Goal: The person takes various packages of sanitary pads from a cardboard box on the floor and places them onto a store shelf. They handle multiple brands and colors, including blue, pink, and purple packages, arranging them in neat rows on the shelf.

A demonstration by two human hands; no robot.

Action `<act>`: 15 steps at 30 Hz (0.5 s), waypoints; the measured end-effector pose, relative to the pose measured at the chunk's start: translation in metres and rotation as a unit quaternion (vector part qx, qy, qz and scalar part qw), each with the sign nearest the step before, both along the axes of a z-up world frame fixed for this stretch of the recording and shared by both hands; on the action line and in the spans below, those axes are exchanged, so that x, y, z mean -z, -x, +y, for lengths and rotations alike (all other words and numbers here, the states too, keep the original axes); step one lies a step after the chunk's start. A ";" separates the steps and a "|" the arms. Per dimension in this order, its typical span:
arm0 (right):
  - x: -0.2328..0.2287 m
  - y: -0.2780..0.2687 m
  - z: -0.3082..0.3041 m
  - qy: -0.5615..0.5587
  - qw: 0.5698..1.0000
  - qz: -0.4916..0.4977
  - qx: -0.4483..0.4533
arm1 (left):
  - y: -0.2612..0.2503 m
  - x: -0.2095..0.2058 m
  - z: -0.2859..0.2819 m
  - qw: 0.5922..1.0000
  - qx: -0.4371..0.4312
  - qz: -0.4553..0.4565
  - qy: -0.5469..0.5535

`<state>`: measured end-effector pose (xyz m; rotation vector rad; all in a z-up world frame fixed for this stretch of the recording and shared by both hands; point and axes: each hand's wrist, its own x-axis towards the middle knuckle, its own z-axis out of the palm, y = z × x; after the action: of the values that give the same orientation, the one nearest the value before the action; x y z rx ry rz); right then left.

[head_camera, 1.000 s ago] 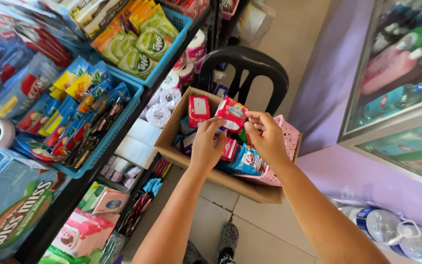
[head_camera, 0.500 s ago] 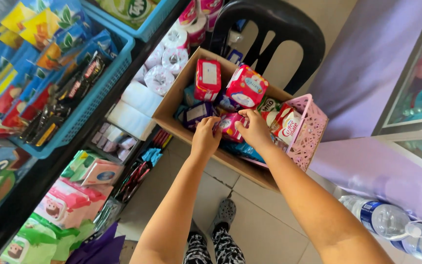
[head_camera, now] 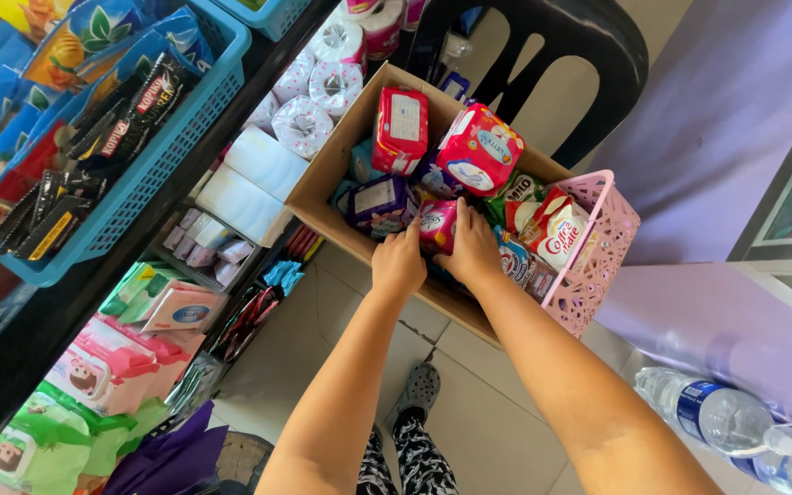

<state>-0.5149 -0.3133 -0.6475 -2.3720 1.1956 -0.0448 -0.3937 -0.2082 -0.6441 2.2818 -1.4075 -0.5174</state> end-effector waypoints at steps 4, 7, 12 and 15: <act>-0.006 -0.002 0.003 0.007 1.000 0.030 -0.007 | 0.003 0.010 0.005 0.999 0.011 -0.040 0.014; -0.004 -0.001 0.004 0.031 0.996 0.077 -0.026 | 0.005 0.017 0.007 0.997 0.016 -0.057 0.048; -0.006 -0.002 0.005 0.038 0.996 0.072 -0.027 | 0.005 0.009 0.005 0.998 0.015 -0.046 0.027; -0.005 -0.004 0.003 0.065 0.996 0.056 -0.032 | 0.005 0.011 0.007 0.999 0.016 -0.041 0.032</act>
<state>-0.5111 -0.3107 -0.6425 -2.5535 1.2001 0.0326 -0.3991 -0.2008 -0.6548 2.2575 -1.4793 -0.3867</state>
